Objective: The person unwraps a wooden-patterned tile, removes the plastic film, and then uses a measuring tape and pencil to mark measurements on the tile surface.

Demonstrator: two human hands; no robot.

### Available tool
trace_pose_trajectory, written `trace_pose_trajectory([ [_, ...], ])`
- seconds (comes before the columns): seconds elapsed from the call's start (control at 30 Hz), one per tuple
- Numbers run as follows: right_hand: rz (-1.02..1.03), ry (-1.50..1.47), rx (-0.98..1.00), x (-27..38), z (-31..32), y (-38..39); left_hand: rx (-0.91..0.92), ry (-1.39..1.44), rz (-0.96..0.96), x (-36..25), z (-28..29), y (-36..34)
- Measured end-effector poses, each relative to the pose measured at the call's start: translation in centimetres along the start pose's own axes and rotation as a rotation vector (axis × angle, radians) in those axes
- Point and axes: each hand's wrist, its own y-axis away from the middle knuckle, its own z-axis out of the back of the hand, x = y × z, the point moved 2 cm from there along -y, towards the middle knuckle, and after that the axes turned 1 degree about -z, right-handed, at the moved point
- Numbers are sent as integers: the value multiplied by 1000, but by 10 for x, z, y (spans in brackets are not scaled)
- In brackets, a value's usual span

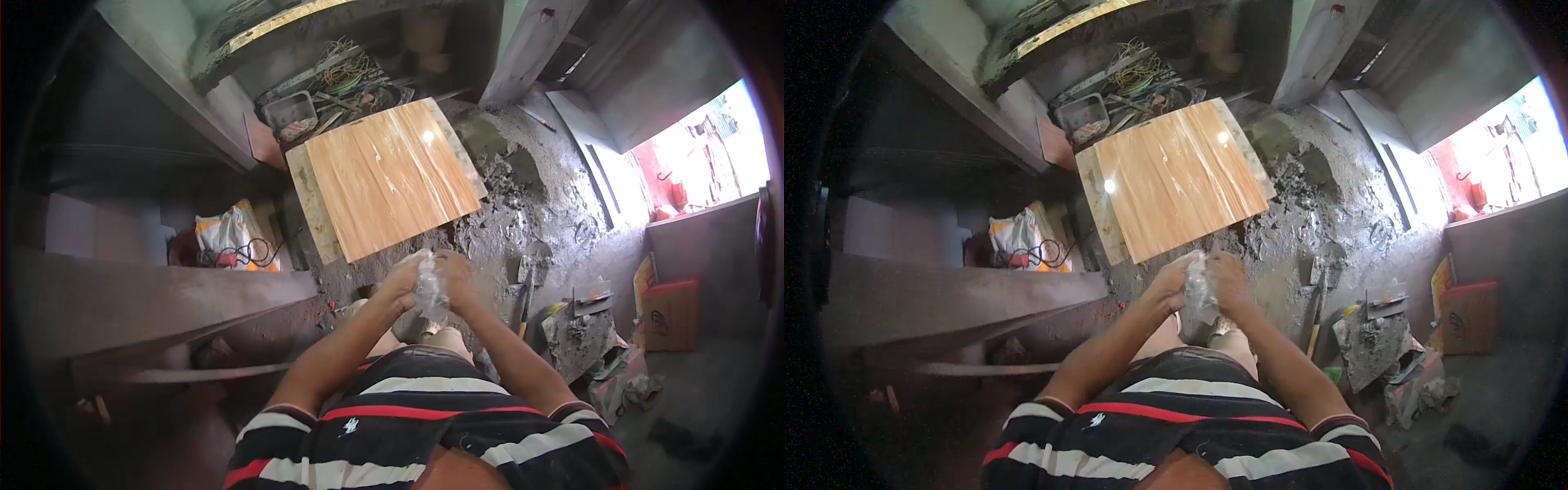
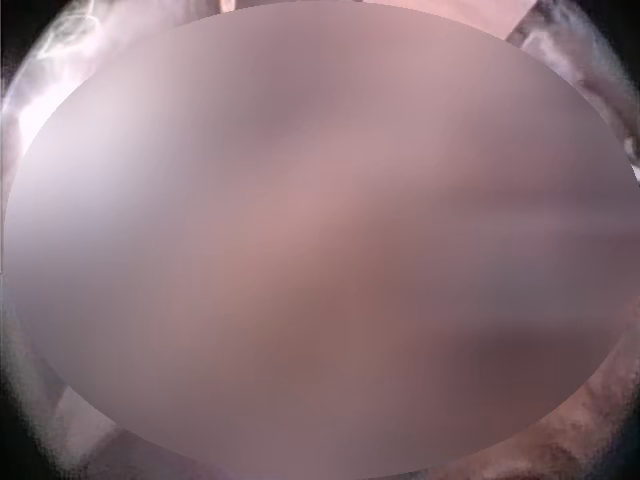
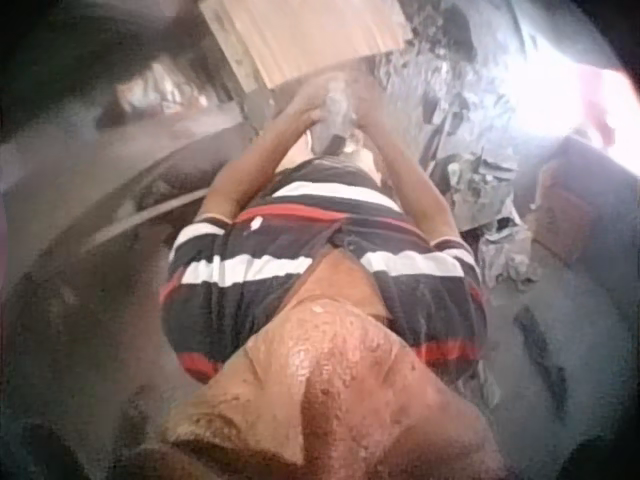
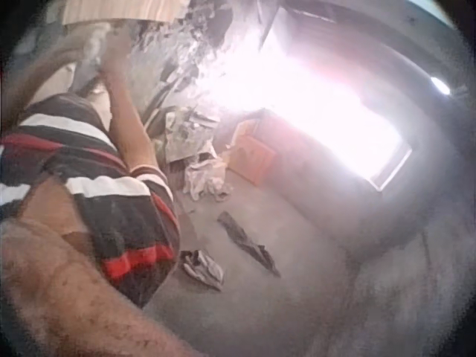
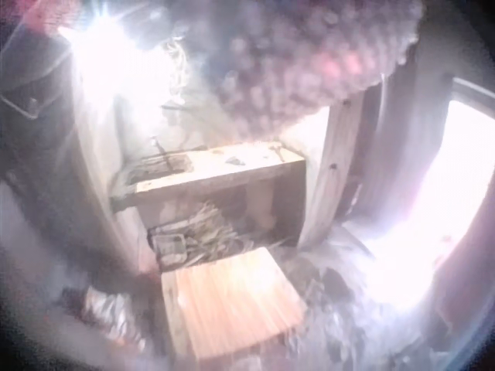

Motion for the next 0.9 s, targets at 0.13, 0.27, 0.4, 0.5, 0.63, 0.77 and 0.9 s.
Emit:
trace_pose_trajectory([
  [0.13,-267,-310,76,-33,60,63,52,-30,-23,46,-35,-2],
  [0.27,-54,-20,-217,-16,133,98,246,-31,-80,93,-68,-42],
  [0.4,37,332,-285,-26,146,115,218,80,178,199,-101,-45],
  [0.5,-433,-543,-501,-127,144,159,35,-328,336,164,-184,15],
  [0.63,-602,-276,-324,-146,165,188,431,-859,364,102,-146,47],
  [0.77,-901,-806,-282,-234,120,336,167,-1198,134,22,10,13],
  [0.9,-852,144,398,-202,90,379,-277,-819,-162,-84,99,14],
])
